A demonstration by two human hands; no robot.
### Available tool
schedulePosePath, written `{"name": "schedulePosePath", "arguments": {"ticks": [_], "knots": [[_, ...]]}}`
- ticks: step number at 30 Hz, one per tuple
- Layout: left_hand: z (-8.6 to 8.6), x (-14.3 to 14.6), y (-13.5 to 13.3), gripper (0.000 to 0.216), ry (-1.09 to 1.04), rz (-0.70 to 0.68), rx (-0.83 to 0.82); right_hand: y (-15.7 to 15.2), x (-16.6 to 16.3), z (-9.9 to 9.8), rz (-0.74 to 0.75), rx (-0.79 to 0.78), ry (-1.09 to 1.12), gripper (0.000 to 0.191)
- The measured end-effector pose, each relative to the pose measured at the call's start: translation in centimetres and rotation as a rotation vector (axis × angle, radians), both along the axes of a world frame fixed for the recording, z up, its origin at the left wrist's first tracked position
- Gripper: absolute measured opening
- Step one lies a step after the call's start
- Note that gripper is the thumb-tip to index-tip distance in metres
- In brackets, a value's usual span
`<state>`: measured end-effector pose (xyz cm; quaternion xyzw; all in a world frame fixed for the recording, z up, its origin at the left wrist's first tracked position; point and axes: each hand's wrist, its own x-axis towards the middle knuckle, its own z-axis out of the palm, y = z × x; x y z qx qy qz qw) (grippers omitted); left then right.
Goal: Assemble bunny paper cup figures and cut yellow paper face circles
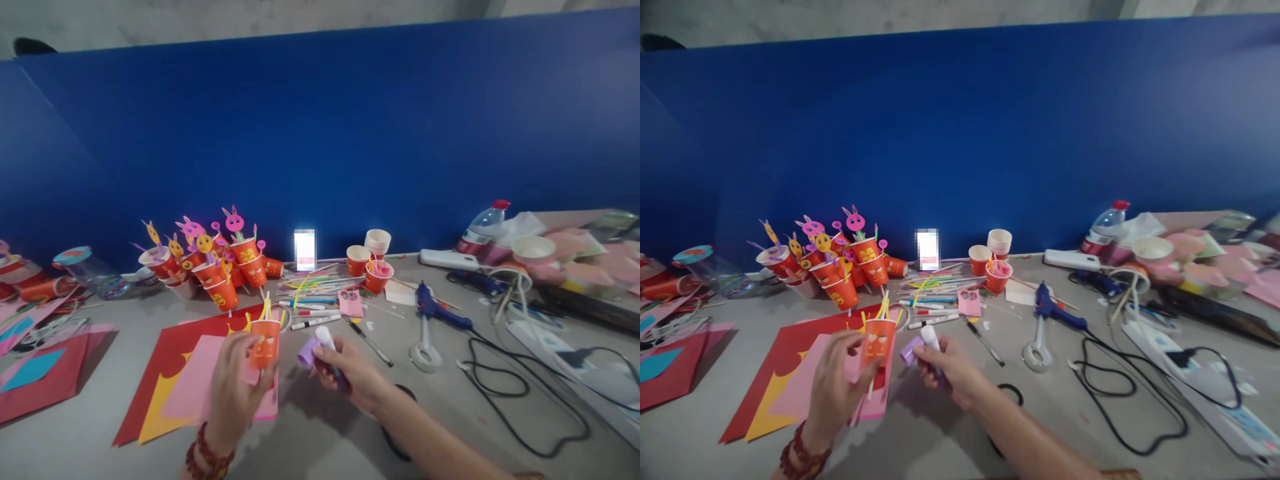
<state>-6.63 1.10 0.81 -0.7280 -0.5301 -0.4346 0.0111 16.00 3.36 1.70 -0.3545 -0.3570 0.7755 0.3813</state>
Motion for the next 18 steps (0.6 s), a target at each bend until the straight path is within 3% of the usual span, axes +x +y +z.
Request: {"name": "schedulePosePath", "arguments": {"ticks": [3,6,8,10,13,16,18], "knots": [[0.9,2.4,-1.7,0.042,0.125,-0.326,0.06,-2.0,-1.2,-0.3,0.049,-0.058,0.177,0.047],[0.7,3.7,-2.5,0.042,0.044,-0.427,0.082,-3.3,-1.7,-0.9,0.069,-0.065,0.252,0.049],[0.4,3.9,-2.6,0.041,-0.033,-0.443,0.042,-3.8,-1.3,-1.1,0.017,-0.02,0.177,0.044],[0.1,3.8,-2.7,0.039,-0.067,-0.427,-0.051,-4.1,-0.3,-1.1,-0.076,0.081,0.013,0.032],[0.0,3.9,-2.7,0.035,-0.026,-0.397,-0.201,-4.7,1.5,-0.5,-0.154,0.369,-0.27,0.021],[0.1,4.3,-2.7,0.03,0.024,-0.413,-0.226,-5.2,2.5,0.0,-0.124,0.679,-0.523,0.028],[0.2,4.6,-2.6,0.029,0.048,-0.416,-0.204,-5.5,2.5,0.1,-0.078,0.772,-0.669,0.035]]}}
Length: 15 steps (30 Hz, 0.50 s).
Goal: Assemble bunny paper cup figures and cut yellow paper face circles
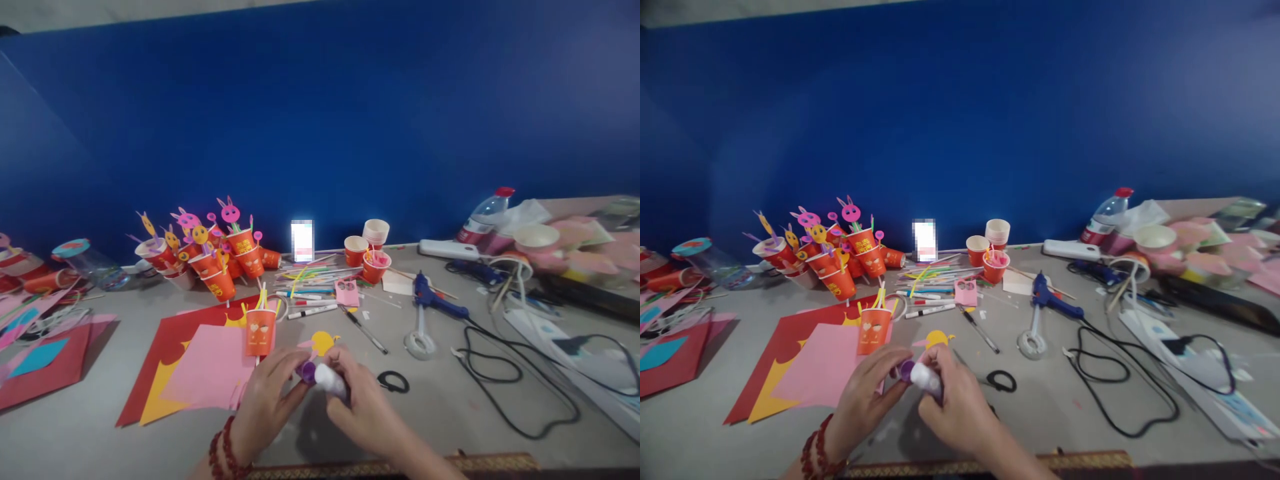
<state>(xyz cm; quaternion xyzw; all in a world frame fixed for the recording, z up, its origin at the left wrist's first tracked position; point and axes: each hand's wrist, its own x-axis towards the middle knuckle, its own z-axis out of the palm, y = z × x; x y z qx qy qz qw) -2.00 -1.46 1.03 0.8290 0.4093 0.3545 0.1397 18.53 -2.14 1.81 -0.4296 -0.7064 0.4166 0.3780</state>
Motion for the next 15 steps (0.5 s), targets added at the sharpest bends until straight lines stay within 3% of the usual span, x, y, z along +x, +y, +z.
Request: {"name": "schedulePosePath", "arguments": {"ticks": [9,15], "knots": [[1.8,0.1,0.1,0.028,0.19,-0.118,0.03,0.3,0.4,0.4,0.027,-0.003,-0.426,0.049],[2.9,0.0,0.5,0.031,0.313,-0.236,0.057,0.5,0.7,1.1,0.153,-0.024,-0.523,0.084]]}}
